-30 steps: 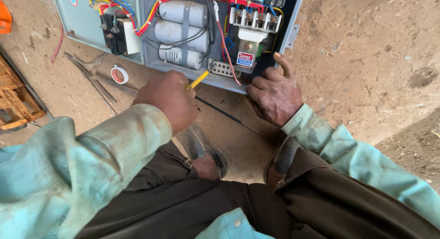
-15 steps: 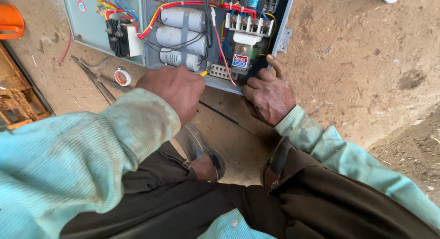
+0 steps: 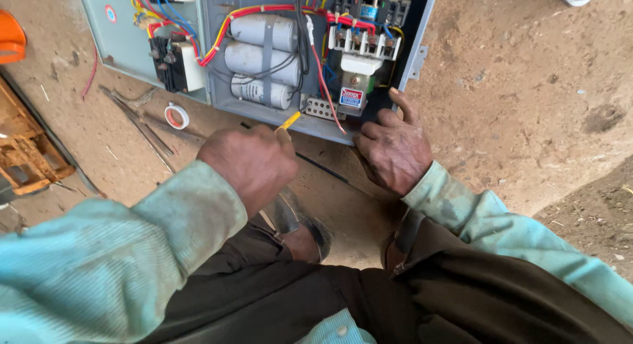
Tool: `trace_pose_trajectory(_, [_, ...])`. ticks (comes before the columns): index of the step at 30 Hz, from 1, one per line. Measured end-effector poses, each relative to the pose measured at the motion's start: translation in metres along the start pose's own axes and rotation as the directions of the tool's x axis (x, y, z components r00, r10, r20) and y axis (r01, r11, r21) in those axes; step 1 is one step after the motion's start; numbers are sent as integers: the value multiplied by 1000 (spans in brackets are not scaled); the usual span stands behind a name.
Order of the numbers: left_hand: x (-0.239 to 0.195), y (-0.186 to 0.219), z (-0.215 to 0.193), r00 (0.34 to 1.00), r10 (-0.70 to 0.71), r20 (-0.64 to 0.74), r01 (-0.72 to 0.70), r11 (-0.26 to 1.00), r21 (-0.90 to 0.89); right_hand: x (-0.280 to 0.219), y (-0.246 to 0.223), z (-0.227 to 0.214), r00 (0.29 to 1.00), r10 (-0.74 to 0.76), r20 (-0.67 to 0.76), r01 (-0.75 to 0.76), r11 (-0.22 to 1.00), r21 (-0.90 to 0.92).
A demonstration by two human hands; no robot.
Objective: The person works on an open electrical control box, wrapping wires with white tape and tightening terminal screws with a screwdriver. The person handles capacitors, a contactor, and a terminal block while organizing and securing the internal wiring.
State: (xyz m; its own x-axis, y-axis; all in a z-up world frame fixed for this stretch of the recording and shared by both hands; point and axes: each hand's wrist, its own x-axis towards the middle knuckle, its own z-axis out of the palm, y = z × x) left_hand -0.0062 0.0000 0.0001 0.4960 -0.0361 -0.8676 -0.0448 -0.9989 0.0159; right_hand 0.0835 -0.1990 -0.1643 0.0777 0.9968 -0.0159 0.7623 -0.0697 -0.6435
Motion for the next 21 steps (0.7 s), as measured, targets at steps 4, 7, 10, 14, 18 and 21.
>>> trace_pose_trajectory(4, [2, -9, 10, 973, -89, 214, 118, 985, -126, 1, -1, -1, 1000, 24, 9, -24, 999, 21])
trace_pose_trajectory(7, [4, -8, 18, 944, -277, 180, 328, 852, -407, 0, -1, 0, 998, 30, 56, -31, 999, 19])
trace_pose_trajectory(10, [12, -9, 15, 791, -577, 203, 480, 380, -790, 4, -1, -2, 998, 23, 62, -24, 1000, 18])
trace_pose_trajectory(14, [22, -15, 11, 773, -584, 247, 505, 330, -798, 4, -4, -4, 999, 19, 29, -19, 1000, -10])
trace_pose_trajectory(18, [19, -2, 13, 914, -397, 84, 384, 779, -496, 3, -1, -3, 1000, 7, 7, -7, 999, -39])
trace_pose_trajectory(21, [12, 8, 16, 975, -219, 31, 221, 969, -110, 1, 0, 0, 1000, -2, -23, 1, 999, -33])
